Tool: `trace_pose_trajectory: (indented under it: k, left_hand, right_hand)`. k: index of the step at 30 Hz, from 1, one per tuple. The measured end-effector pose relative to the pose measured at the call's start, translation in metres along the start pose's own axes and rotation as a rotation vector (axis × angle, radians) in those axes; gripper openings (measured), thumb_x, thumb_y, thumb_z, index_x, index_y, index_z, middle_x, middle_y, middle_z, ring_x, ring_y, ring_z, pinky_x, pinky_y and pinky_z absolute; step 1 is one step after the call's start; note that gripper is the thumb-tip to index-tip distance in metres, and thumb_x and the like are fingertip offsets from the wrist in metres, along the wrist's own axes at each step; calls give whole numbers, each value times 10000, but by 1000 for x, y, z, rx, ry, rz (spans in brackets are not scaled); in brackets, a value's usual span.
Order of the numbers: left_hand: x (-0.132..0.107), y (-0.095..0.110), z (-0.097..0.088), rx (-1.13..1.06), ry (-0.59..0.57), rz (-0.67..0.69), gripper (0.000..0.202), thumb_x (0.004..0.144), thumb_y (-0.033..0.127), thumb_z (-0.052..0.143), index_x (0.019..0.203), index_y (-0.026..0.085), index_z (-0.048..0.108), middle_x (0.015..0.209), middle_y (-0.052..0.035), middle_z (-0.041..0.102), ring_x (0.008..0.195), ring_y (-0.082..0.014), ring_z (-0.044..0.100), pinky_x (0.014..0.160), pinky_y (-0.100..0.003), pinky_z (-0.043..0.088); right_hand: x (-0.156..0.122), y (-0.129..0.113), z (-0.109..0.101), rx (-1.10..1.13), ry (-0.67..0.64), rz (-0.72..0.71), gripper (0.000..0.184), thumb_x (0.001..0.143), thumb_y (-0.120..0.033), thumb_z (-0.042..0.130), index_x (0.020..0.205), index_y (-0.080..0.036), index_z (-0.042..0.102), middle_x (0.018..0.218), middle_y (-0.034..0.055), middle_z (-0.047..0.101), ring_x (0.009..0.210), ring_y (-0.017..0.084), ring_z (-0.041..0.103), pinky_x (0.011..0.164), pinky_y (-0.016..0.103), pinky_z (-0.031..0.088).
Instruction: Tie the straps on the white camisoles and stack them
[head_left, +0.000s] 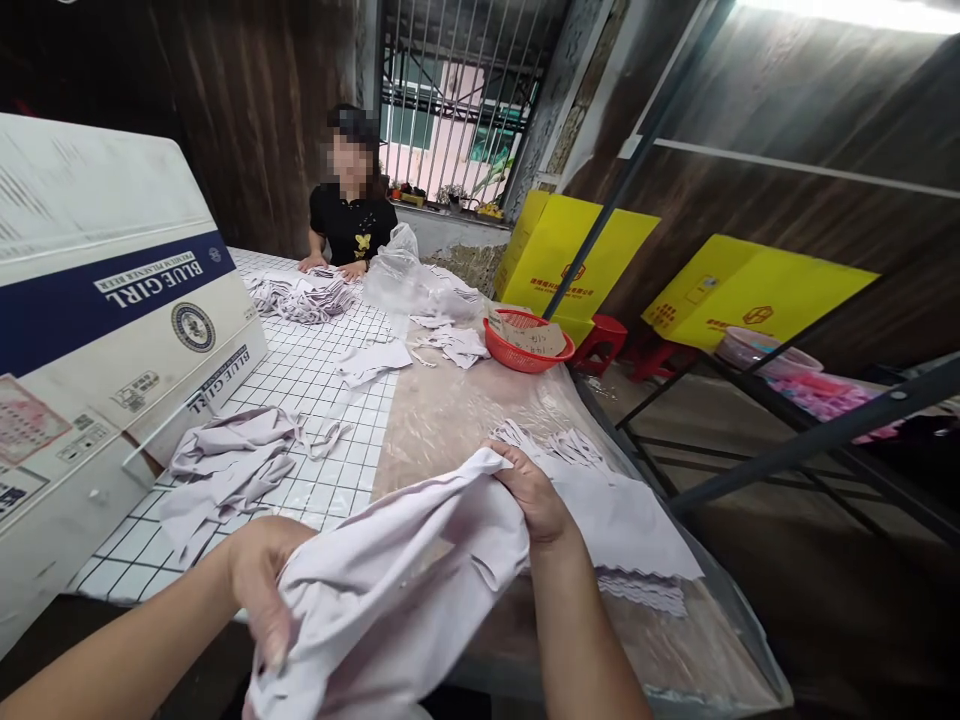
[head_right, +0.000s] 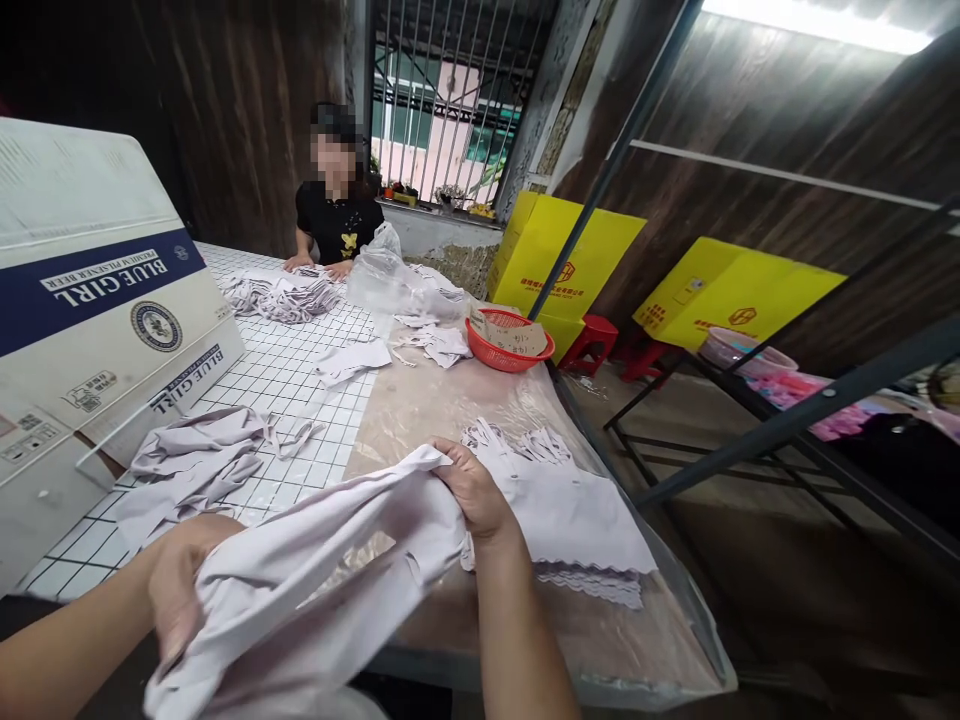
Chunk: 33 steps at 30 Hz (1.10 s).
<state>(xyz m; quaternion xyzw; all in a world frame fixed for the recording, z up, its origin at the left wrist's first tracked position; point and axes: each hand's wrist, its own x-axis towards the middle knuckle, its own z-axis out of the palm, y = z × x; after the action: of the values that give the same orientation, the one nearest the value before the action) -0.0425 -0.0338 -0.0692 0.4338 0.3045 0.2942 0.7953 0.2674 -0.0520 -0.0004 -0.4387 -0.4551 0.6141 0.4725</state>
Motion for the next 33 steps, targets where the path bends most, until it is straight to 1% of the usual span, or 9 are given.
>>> trace_pose_trajectory:
  k: [2, 4, 7, 10, 12, 15, 20, 24, 33]
  left_hand:
    - [-4, 12, 4, 125, -191, -17, 336, 388, 325, 945, 603, 211, 713, 582, -100, 678, 698, -342, 703, 470, -328, 531]
    - [-5, 28, 16, 277, -292, 20, 297, 441, 307, 936, 641, 216, 735, 619, -87, 689, 696, -313, 695, 545, -326, 560]
    - [2, 48, 36, 353, -87, 170, 182, 625, 294, 857, 758, 212, 763, 738, -59, 714, 823, -281, 690, 723, -321, 573]
    - [24, 53, 41, 270, 151, 234, 181, 728, 306, 793, 867, 194, 766, 845, -57, 728, 1043, -279, 649, 829, -275, 539]
    - [39, 51, 37, 228, 145, 184, 234, 767, 381, 762, 865, 168, 762, 814, -72, 728, 1004, -281, 662, 779, -271, 542]
    - [53, 48, 29, 165, 68, 80, 364, 780, 492, 729, 790, 128, 748, 672, -77, 697, 723, -245, 682, 586, -270, 517]
    - [53, 52, 23, 9, 162, 79, 285, 650, 291, 863, 823, 95, 749, 714, -86, 732, 634, -194, 666, 562, -252, 513]
    - [48, 51, 15, -9, 256, 81, 296, 569, 229, 899, 782, 89, 748, 660, -68, 721, 546, -157, 633, 488, -220, 480]
    - [40, 56, 4, -25, 321, 116, 368, 481, 313, 939, 686, 103, 717, 612, -38, 696, 505, -119, 600, 455, -194, 457]
  right_hand:
    - [7, 3, -1, -177, -7, -22, 372, 668, -520, 764, 710, -188, 601, 618, -24, 547, 538, 112, 460, 521, 229, 382]
    - [15, 11, 2, -425, 120, -148, 318, 668, -472, 766, 718, -191, 626, 705, 1, 575, 664, 152, 522, 607, 262, 439]
    - [21, 27, 15, -600, 288, -335, 260, 742, -451, 711, 820, -207, 664, 896, 40, 619, 880, 200, 573, 775, 316, 483]
    - [19, 39, 35, -441, 122, -273, 322, 874, -518, 562, 909, -212, 657, 906, 30, 637, 877, 181, 600, 816, 314, 487]
    - [19, 43, 48, -312, -9, -209, 389, 889, -574, 528, 942, -211, 658, 895, 20, 649, 878, 174, 609, 816, 298, 486]
    - [28, 50, 60, -161, -73, -159, 439, 828, -629, 590, 914, -204, 657, 846, 8, 649, 835, 160, 604, 770, 272, 483]
    - [45, 56, 56, -38, 102, -170, 448, 731, -620, 692, 748, -182, 597, 553, -62, 460, 513, 80, 393, 502, 201, 344]
    - [45, 47, 46, 29, 189, -181, 428, 727, -598, 694, 757, -190, 565, 525, -100, 338, 441, 54, 218, 406, 192, 162]
    - [45, 32, 18, -13, 373, -275, 442, 748, -609, 661, 684, -213, 477, 530, -97, 275, 454, 67, 202, 407, 197, 164]
